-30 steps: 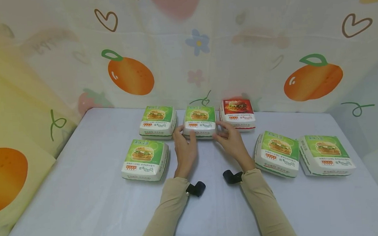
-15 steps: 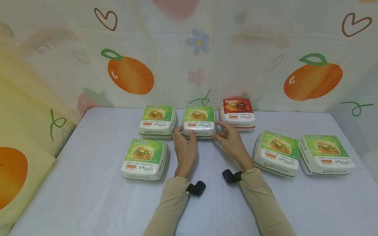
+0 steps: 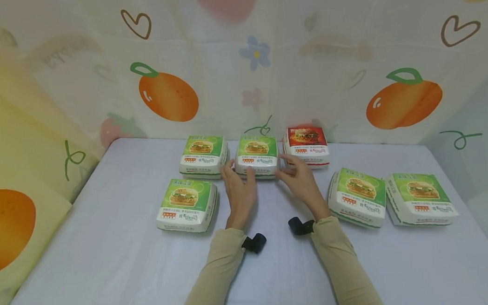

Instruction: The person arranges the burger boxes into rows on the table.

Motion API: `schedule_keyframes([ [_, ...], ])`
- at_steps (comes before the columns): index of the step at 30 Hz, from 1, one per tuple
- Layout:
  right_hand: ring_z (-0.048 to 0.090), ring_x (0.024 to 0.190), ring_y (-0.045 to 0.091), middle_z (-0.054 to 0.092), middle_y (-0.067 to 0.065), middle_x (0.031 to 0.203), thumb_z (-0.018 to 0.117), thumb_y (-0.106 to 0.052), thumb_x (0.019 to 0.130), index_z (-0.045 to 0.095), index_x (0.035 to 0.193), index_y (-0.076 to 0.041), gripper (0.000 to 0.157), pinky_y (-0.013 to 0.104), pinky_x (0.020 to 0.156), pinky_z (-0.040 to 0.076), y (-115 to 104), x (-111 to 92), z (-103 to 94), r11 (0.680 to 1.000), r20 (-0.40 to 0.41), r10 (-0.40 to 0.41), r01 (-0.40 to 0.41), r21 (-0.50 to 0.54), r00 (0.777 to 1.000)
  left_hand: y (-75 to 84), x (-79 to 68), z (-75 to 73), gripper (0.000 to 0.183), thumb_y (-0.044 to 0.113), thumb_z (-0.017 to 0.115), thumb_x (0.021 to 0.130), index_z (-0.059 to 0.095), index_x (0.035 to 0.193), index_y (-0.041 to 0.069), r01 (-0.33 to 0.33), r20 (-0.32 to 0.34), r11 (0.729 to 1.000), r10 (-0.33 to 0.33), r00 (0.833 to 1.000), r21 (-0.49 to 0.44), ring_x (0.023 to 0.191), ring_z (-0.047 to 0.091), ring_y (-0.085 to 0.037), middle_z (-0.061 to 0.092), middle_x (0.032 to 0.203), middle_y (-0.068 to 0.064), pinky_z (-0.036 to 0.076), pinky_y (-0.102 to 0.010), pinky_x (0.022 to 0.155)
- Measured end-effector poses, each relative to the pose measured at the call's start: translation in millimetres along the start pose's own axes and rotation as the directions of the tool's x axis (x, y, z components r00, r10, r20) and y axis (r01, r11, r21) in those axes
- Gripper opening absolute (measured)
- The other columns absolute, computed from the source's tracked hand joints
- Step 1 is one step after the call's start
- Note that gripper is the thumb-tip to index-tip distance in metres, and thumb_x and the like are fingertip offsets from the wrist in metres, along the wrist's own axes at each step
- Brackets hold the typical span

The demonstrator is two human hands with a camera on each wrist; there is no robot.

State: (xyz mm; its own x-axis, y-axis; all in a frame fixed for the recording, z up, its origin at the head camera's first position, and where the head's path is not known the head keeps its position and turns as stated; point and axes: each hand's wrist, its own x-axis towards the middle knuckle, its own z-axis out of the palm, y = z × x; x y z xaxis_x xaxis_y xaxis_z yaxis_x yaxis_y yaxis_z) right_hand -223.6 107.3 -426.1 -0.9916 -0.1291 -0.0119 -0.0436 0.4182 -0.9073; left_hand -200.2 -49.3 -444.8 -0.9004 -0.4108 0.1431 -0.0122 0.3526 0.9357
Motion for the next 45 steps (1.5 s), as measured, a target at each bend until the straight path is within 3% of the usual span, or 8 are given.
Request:
schedule_keyframes([
  [15,0.056,0.115,0.024,0.043,0.007,0.139,0.064,-0.028,0.085,0.044,0.133,-0.017,0.054,0.039,0.088,0.051,-13,-8,-10.0,0.999,-0.011,-0.030,0.030,-0.044,0.999,15.8,-1.4,-7.9,0.056,0.032,0.050,0.090,0.030,0.136,0.008,-0.080,-0.030,0.997,0.080,0.996,0.014,0.131,0.032,-0.021,0.033,0.137,-0.008,0.028,-0.039,0.110],
  [20,0.054,0.117,0.024,0.042,0.004,0.140,0.064,-0.031,0.085,0.045,0.133,-0.022,0.053,0.040,0.090,0.050,-20,-11,-13.2,0.998,-0.016,-0.040,0.039,-0.057,0.999,21.0,-2.3,-9.2,0.055,0.033,0.050,0.090,0.030,0.136,0.010,-0.109,-0.022,0.994,0.109,0.994,0.004,0.130,0.032,-0.020,0.033,0.138,-0.007,0.028,-0.040,0.109],
  [26,0.054,0.117,0.025,0.043,0.006,0.139,0.066,-0.032,0.083,0.045,0.133,-0.019,0.056,0.042,0.092,0.048,-27,-17,-20.1,0.996,-0.019,-0.069,0.067,-0.057,0.997,29.1,-6.1,-10.0,0.054,0.033,0.049,0.091,0.029,0.136,0.011,-0.152,0.007,0.988,0.152,0.988,-0.012,0.130,0.032,-0.020,0.033,0.138,-0.008,0.027,-0.042,0.109],
  [36,0.050,0.123,0.026,0.044,0.001,0.140,0.066,-0.032,0.083,0.045,0.133,-0.017,0.056,0.042,0.098,0.044,-33,-26,-30.5,0.990,-0.026,-0.120,0.118,-0.075,0.992,48.4,-21.7,-4.3,0.055,0.029,0.051,0.091,0.028,0.137,0.012,-0.209,0.124,0.976,0.215,0.969,-0.064,0.119,0.042,-0.025,0.038,0.134,-0.011,0.039,-0.042,0.098],
  [45,0.045,0.126,0.027,0.044,0.003,0.140,0.065,-0.036,0.083,0.043,0.134,-0.021,0.057,0.045,0.102,0.040,-32,-40,-44.9,0.982,-0.054,-0.133,0.125,-0.139,0.990,57.2,-35.5,6.6,0.053,0.032,0.050,0.092,0.030,0.138,0.013,-0.244,0.248,0.966,0.256,0.934,-0.081,0.129,0.036,-0.015,0.037,0.139,-0.006,0.035,-0.040,0.106],
])
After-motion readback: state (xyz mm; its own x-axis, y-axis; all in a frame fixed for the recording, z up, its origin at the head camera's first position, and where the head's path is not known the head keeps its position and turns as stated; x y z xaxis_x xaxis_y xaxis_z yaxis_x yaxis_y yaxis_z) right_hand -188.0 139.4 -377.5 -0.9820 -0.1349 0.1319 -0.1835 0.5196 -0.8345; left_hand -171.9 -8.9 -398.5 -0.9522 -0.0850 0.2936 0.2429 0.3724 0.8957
